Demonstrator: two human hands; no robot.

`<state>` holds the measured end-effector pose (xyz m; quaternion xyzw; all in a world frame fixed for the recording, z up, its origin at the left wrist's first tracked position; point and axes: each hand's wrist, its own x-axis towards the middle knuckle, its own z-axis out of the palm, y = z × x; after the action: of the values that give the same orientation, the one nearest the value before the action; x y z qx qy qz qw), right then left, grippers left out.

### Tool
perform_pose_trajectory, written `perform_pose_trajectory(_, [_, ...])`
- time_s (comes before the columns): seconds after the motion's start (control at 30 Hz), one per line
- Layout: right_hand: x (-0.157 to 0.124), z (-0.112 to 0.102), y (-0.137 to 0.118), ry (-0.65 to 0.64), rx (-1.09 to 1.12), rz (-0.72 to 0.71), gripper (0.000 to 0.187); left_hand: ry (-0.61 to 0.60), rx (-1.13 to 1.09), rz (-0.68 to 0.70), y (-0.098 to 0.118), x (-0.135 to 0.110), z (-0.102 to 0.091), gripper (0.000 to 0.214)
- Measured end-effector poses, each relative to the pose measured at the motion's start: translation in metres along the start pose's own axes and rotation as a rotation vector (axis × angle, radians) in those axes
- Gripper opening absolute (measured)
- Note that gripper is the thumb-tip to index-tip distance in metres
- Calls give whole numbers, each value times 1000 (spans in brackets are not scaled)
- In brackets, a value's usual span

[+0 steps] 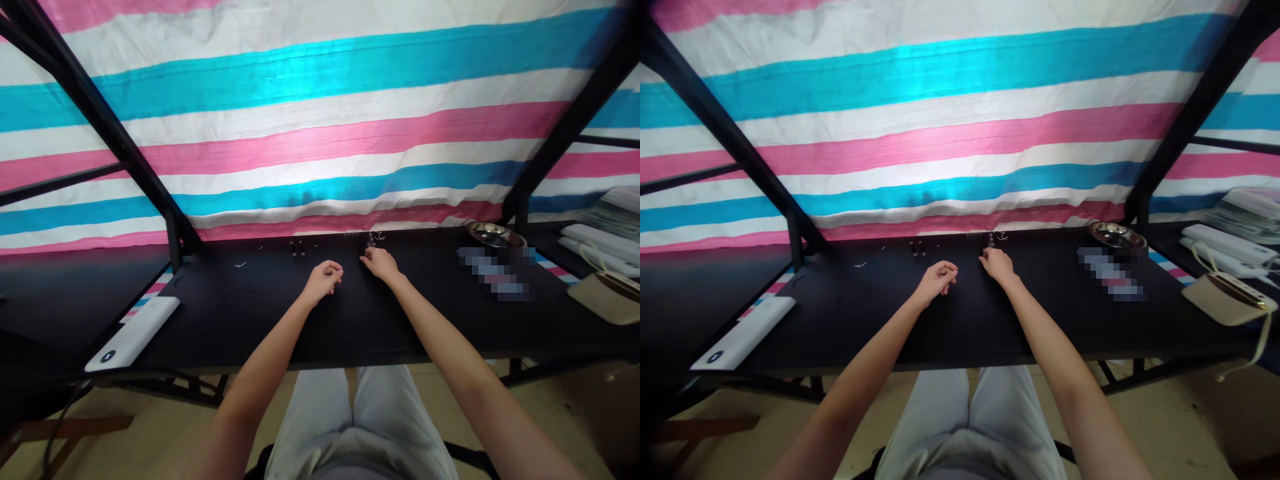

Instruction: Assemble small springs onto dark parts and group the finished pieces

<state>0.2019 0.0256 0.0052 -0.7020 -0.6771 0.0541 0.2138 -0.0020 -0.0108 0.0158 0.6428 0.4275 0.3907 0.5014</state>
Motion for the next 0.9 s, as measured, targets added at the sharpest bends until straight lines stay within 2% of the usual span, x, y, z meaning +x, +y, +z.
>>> perform_pose_trajectory(0.23, [-2, -4, 17, -81, 119, -18, 8, -13, 13, 4, 4, -2, 1, 18])
perform_pose_trajectory(0.37, [-6, -2, 26, -17, 202, 41, 13, -22, 21, 1, 4, -2, 2, 17])
perform_pose_trajectory(0.5, [-9, 0, 28, 42, 196, 80, 12, -23, 34, -1, 2, -1, 2, 17])
perform_pose_trajectory(0.9, [-12, 3, 21, 58, 154, 182, 22, -41, 60, 6, -3, 0, 1, 19])
